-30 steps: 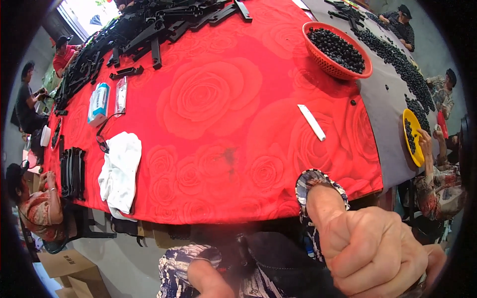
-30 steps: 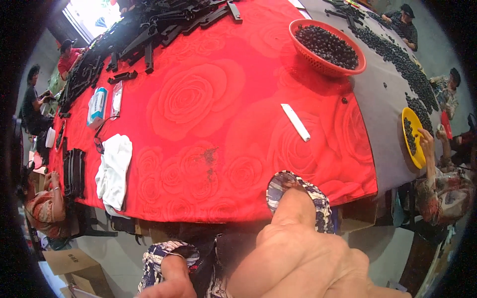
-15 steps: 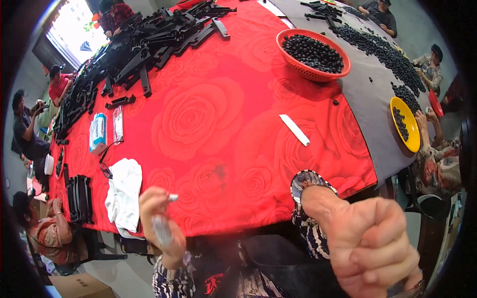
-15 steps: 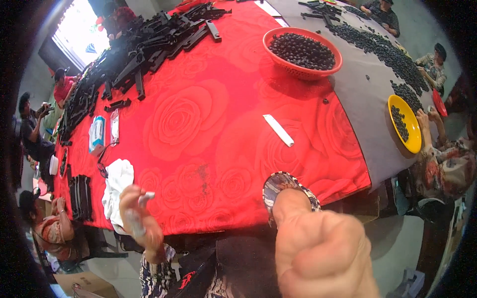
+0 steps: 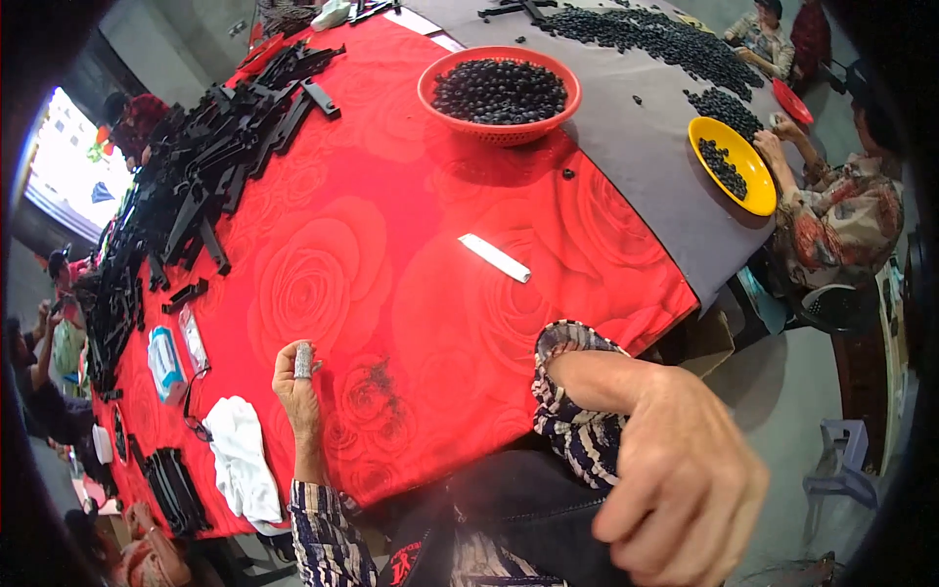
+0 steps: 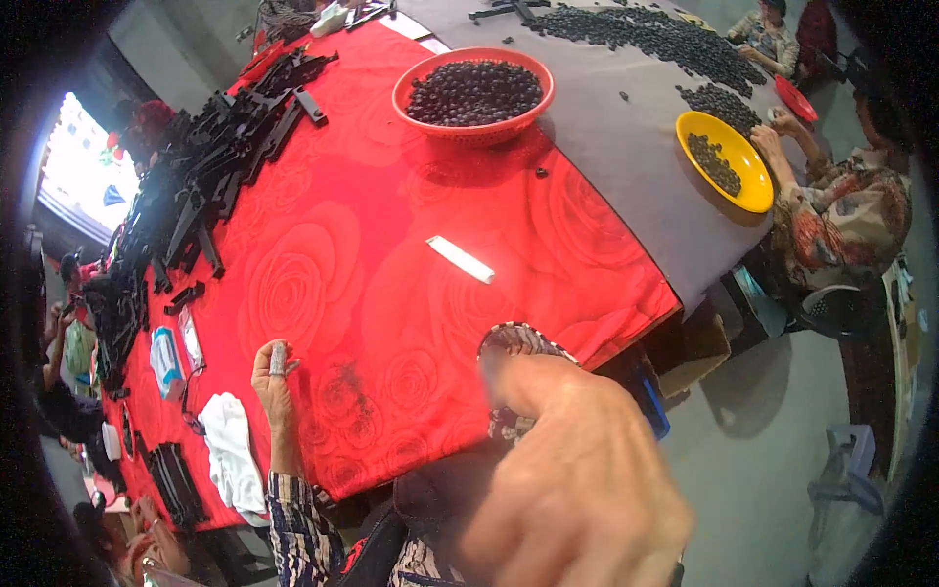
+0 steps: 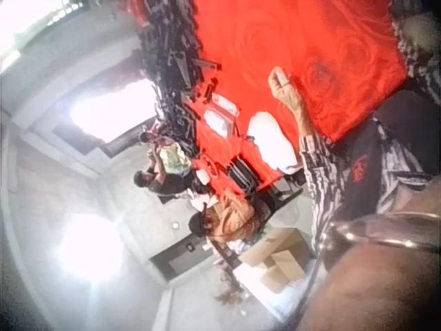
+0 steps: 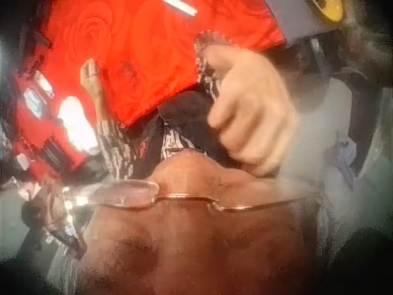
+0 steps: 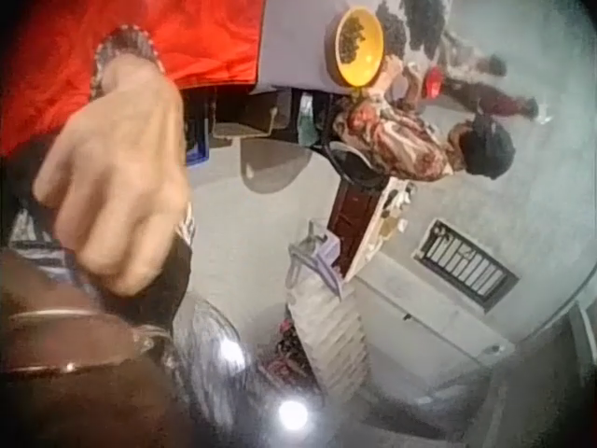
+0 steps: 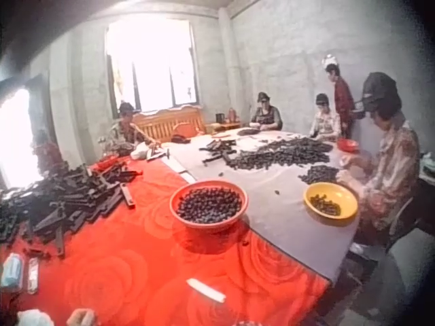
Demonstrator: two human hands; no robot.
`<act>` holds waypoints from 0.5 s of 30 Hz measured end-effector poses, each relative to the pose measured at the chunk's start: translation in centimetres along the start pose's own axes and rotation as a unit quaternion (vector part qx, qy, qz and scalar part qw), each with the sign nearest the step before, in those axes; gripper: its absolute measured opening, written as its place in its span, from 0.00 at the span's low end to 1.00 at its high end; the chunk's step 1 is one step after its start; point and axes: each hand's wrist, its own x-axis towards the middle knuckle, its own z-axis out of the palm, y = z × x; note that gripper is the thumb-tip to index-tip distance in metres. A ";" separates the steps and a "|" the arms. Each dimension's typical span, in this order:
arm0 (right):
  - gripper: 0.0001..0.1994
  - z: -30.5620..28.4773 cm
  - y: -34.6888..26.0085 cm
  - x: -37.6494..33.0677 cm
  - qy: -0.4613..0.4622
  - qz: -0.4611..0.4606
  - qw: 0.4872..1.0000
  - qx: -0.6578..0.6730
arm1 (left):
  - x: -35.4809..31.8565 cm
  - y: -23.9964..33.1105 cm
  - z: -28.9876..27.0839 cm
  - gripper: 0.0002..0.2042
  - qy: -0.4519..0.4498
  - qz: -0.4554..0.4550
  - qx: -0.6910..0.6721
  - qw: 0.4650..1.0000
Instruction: The person trims small black plastic parts using a blade, pours additional parts from a basket onto the table, and rubs them together by hand. The person then puts on eyeglasses and trims more plastic parts with the blade.
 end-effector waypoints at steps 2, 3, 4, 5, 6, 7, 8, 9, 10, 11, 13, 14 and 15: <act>0.09 0.7 0.3 -0.6 0.016 0.002 1.000 -0.017 | 0.1 -0.1 0.6 0.07 0.000 0.002 -0.007 1.000; 0.10 0.7 0.5 -0.6 0.029 0.001 0.999 -0.028 | 0.2 0.0 0.9 0.07 0.007 0.007 -0.013 1.000; 0.10 0.6 0.6 -0.6 0.029 0.002 0.999 -0.034 | 0.4 -0.1 0.9 0.07 0.002 0.008 -0.014 1.000; 0.10 0.4 0.7 -0.5 0.023 0.007 0.999 -0.028 | 0.4 -0.4 0.9 0.06 -0.002 0.009 -0.001 1.000; 0.09 0.3 1.0 -0.5 0.019 0.009 1.000 -0.019 | 0.4 -0.6 0.5 0.06 -0.001 0.011 0.014 1.000; 0.09 -0.7 1.4 0.4 0.019 0.009 1.000 -0.022 | 0.4 -0.8 0.7 0.06 0.004 0.007 -0.008 1.000; 0.08 -2.0 1.7 1.3 -0.015 0.003 0.999 -0.029 | 0.4 -0.9 0.9 0.06 0.001 0.008 -0.008 1.000; 0.07 -2.8 2.4 2.1 -0.049 -0.004 0.998 -0.034 | 0.3 -1.0 0.8 0.06 0.007 0.005 -0.009 1.000; 0.07 -1.7 3.1 1.6 -0.049 -0.003 0.998 -0.037 | 0.3 -0.9 1.1 0.05 0.011 0.002 -0.011 1.000; 0.06 0.2 4.1 0.6 0.060 -0.122 0.980 -0.147 | 0.3 -0.7 1.4 0.05 0.007 0.003 -0.011 1.000; 0.06 0.0 3.9 0.8 0.165 -0.236 0.923 -0.254 | 0.2 -0.5 2.0 0.05 0.016 0.007 -0.011 1.000; 0.05 -1.3 2.3 0.7 0.062 -0.093 0.982 -0.152 | 0.1 -0.6 2.2 0.05 0.013 0.007 -0.012 1.000; 0.05 -2.0 1.8 0.9 -0.041 0.049 0.997 -0.038 | 0.0 -0.8 1.7 0.05 0.019 0.012 -0.003 1.000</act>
